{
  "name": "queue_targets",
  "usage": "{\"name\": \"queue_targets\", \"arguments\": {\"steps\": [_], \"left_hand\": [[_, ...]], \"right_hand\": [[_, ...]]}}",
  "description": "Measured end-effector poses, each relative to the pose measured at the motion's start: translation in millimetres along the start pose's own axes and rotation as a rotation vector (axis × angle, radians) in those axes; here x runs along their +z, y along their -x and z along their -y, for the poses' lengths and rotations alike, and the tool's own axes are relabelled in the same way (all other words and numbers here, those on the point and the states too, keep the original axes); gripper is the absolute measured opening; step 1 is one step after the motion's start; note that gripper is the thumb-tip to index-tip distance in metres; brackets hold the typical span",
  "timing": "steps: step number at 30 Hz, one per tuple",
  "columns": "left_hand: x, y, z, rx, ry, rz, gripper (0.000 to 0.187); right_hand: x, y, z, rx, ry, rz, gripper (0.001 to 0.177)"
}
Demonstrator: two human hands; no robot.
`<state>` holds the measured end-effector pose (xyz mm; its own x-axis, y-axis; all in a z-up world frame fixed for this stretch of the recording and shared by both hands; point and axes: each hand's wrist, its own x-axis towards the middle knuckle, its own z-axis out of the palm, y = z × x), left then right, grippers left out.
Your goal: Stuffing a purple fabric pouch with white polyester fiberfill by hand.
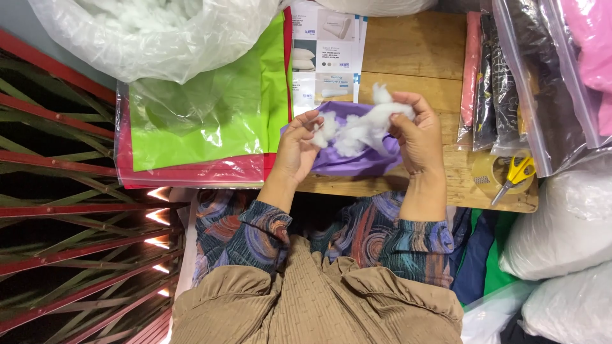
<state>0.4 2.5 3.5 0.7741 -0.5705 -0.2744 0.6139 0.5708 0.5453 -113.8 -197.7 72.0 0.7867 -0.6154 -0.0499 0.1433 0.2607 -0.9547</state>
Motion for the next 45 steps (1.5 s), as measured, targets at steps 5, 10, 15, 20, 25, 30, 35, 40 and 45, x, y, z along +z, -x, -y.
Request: {"name": "queue_targets", "arguments": {"steps": [5, 10, 15, 20, 25, 30, 35, 40, 45], "left_hand": [[-11, -4, 12, -0.022, 0.010, -0.001, 0.060], [-2, 5, 16, 0.001, -0.037, -0.047, 0.052], [4, 6, 14, -0.065, -0.098, -0.113, 0.030], [24, 14, 11, -0.150, -0.089, -0.041, 0.036], [38, 15, 16, -0.190, -0.134, 0.065, 0.042], [43, 18, 23, -0.122, -0.292, -0.006, 0.026], [47, 21, 26, -0.089, -0.296, -0.045, 0.013], [46, 15, 38, -0.095, -0.325, -0.051, 0.013], [61, 18, 48, -0.072, -0.322, -0.044, 0.010]], "right_hand": [[-5, 0, -8, -0.007, -0.120, 0.016, 0.039], [-23, -9, -17, -0.058, -0.356, 0.037, 0.045], [-24, -2, -11, -0.083, -0.491, 0.084, 0.046], [2, 5, -10, -0.071, -0.246, 0.105, 0.048], [9, 12, -12, -0.130, 0.105, 0.141, 0.050], [10, 19, -10, -0.085, 0.269, 0.174, 0.045], [4, 24, -1, -0.097, 0.289, 0.122, 0.041], [-20, 29, 3, -0.119, 0.312, 0.059, 0.040], [-54, 37, -1, -0.135, 0.294, -0.066, 0.035]]}}
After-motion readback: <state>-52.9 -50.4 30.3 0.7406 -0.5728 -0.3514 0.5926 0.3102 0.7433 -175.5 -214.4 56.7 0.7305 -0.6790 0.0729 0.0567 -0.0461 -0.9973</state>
